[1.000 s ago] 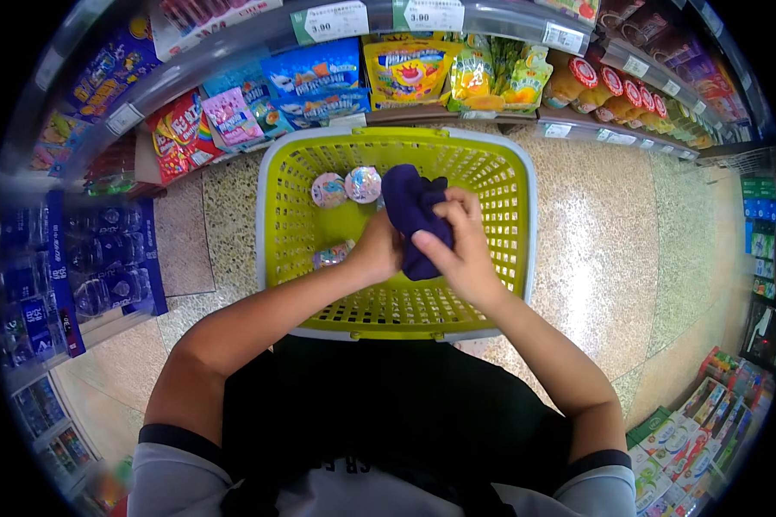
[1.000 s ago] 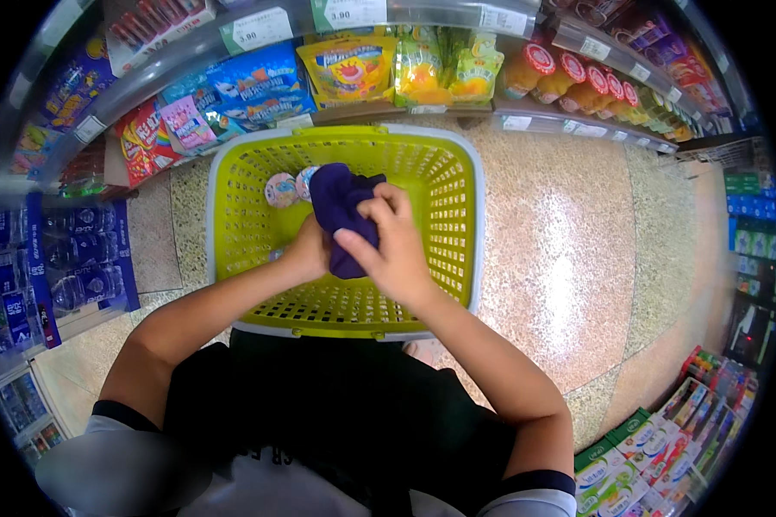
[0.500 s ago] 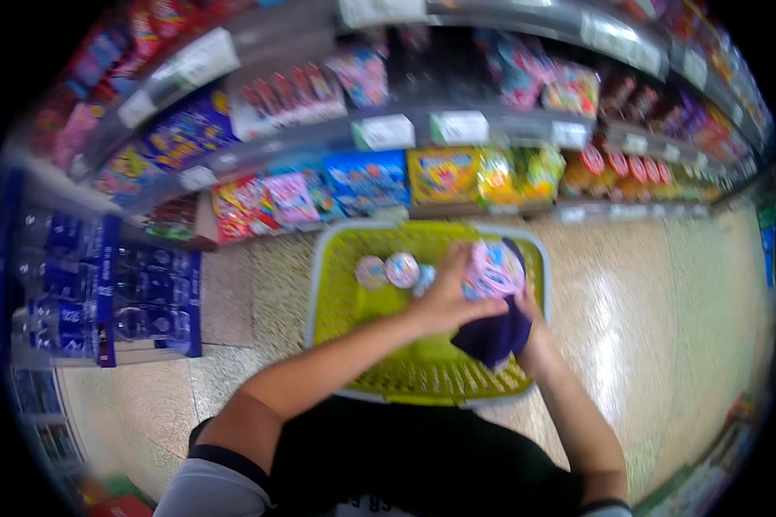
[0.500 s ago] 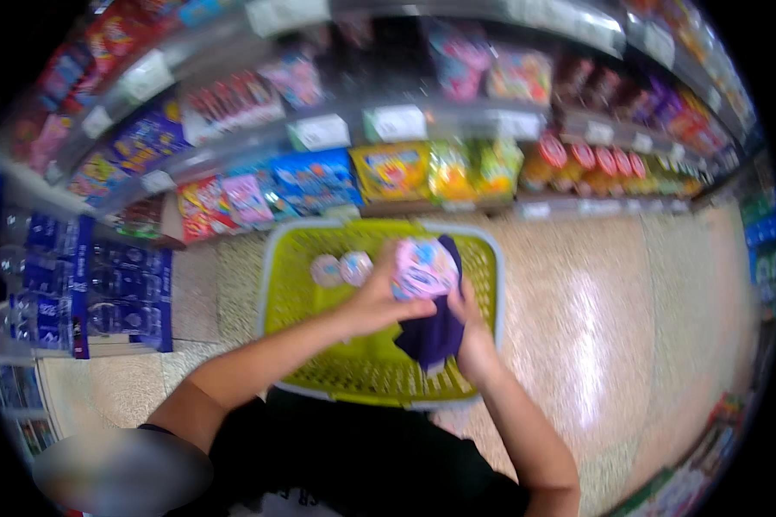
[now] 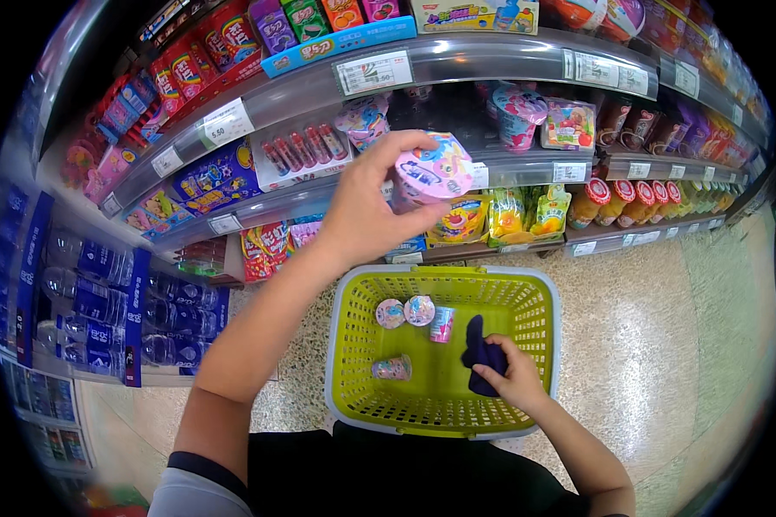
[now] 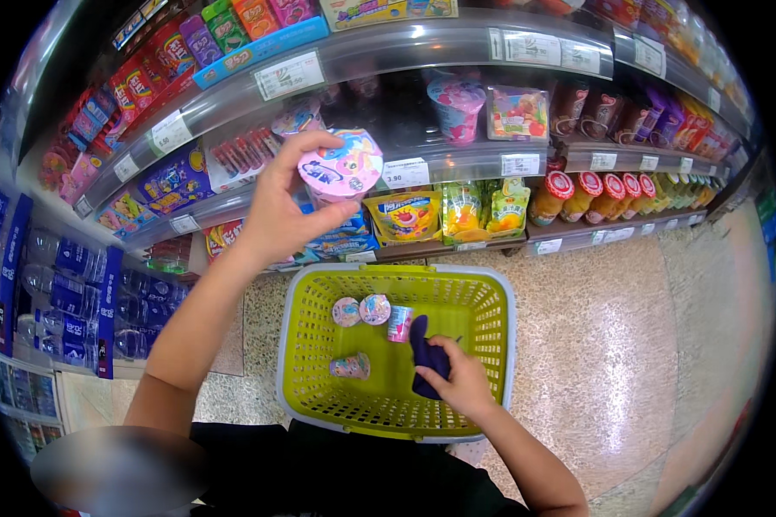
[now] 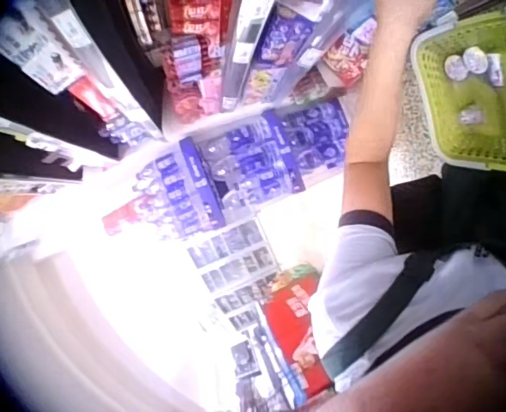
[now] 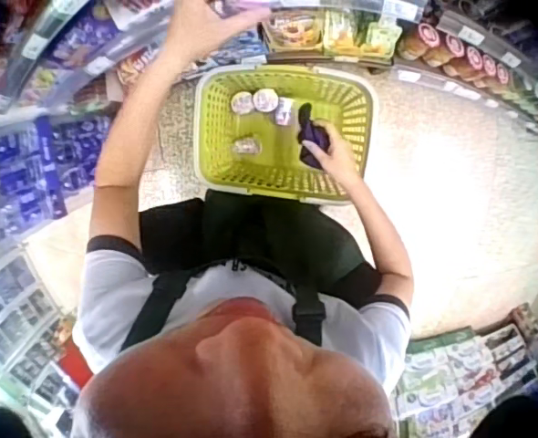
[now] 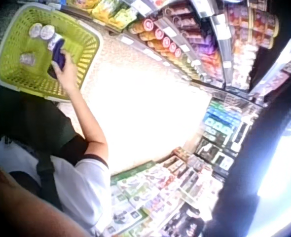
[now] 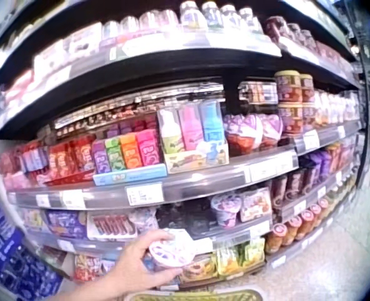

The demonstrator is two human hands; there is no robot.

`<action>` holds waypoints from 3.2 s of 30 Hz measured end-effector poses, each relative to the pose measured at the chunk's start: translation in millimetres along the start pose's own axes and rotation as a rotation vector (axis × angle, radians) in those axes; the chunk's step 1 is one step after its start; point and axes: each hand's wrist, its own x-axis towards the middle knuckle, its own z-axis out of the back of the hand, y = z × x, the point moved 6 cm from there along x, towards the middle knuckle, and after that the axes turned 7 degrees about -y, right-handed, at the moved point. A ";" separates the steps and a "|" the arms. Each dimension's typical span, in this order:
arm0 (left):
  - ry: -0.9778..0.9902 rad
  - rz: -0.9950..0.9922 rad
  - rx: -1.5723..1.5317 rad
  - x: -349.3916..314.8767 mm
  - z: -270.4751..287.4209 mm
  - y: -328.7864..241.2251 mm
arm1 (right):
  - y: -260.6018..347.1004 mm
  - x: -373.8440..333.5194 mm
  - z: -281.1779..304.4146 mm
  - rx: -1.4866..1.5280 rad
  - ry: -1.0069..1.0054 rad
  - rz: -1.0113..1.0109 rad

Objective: The person sits on the floor in a store aisle and uses a dark cloth to wipe the surfaces of various packaged food items, including yogurt cups and juice pouches. They pick up each item from a yellow basket, wipe it, and place it back into the basket or onto the shelf.

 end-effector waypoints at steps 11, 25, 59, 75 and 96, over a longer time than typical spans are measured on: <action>-0.043 -0.611 0.625 34.1 -17.1 3.1 | -51.3 -15.2 1.7 -0.125 -0.029 -0.069; 0.010 0.006 0.935 105.9 1.0 76.2 | -31.7 -16.4 -7.7 -0.280 0.182 0.107; 0.077 -0.222 0.999 124.4 13.6 91.6 | -36.9 -16.6 -15.0 -0.298 0.228 0.134; 0.012 -0.309 0.963 122.1 10.0 91.2 | -35.9 -17.8 -15.0 -0.325 0.238 0.137; 0.047 -0.482 0.681 -6.3 -54.0 50.3 | -41.2 -17.7 -18.3 -0.319 0.207 0.134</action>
